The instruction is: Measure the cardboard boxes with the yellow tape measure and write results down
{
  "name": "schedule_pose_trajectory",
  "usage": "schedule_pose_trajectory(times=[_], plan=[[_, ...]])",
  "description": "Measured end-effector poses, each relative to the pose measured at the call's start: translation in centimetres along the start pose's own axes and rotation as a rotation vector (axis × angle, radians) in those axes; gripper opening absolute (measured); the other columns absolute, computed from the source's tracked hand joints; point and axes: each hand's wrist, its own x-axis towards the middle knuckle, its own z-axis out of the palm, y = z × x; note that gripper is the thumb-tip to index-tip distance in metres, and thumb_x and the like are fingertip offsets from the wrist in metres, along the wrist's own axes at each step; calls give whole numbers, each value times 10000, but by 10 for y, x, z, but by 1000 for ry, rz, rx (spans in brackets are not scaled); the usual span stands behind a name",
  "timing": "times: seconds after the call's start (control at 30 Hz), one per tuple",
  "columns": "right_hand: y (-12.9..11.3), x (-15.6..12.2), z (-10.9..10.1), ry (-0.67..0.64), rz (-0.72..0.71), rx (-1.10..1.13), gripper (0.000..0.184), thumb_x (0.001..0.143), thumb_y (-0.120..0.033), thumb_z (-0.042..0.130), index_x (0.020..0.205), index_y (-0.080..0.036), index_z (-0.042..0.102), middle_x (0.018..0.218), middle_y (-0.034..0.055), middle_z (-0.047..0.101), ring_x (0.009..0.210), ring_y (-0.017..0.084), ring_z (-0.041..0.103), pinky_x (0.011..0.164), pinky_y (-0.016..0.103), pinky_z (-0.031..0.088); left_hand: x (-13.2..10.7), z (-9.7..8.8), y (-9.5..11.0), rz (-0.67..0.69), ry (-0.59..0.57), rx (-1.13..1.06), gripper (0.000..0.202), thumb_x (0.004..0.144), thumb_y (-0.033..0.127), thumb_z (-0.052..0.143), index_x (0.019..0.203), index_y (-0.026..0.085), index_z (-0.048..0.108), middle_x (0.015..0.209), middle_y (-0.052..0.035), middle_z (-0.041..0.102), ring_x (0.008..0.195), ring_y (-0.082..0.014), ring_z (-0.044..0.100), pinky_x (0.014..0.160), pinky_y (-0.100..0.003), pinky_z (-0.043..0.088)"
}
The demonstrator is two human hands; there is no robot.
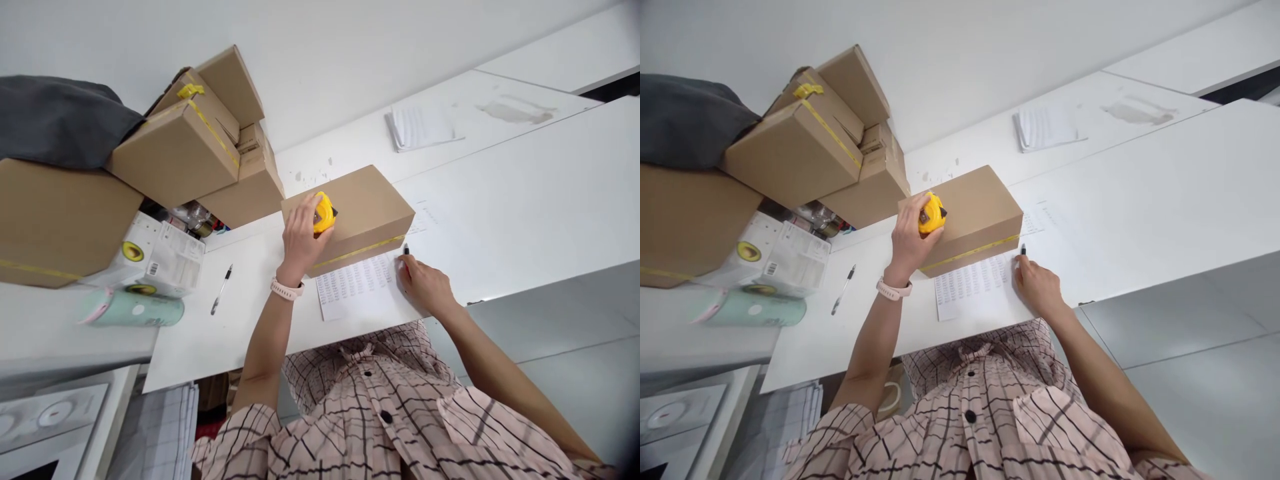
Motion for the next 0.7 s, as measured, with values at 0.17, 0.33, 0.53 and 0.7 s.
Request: schedule_pose_trajectory(times=[0.17,0.33,0.53,0.7], plan=[[24,-11,-2,121,47,407,368,939,-279,404,1142,-199,700,933,112,782,859,313,742,790,459,560,-9,9,-3,-9,85,47,471,967,371,604,1394,190,523,1458,-149,583,1344,-324,540,1100,-526,459],[46,-33,-7,314,45,1025,283,923,-359,601,1175,-259,681,1053,68,782,979,259,748,935,468,579,-80,30,55,165,157,-175,327,989,208,542,1307,146,580,1217,-128,724,1231,-232,640,1082,-434,498],[40,-42,-10,614,66,1075,311,785,-463,824,929,-255,642,784,4,708,741,201,697,738,371,578,-164,81,116,296,-375,-90,573,1010,473,513,1371,33,571,1455,-194,603,1411,-300,521,1201,-444,405],[20,-45,-7,447,76,1072,472,982,-669,449,972,-237,638,626,2,639,610,189,623,688,369,532,-168,94,127,351,-528,137,653,1038,418,445,1544,11,379,1644,-189,351,1550,-324,300,1280,-487,229]])
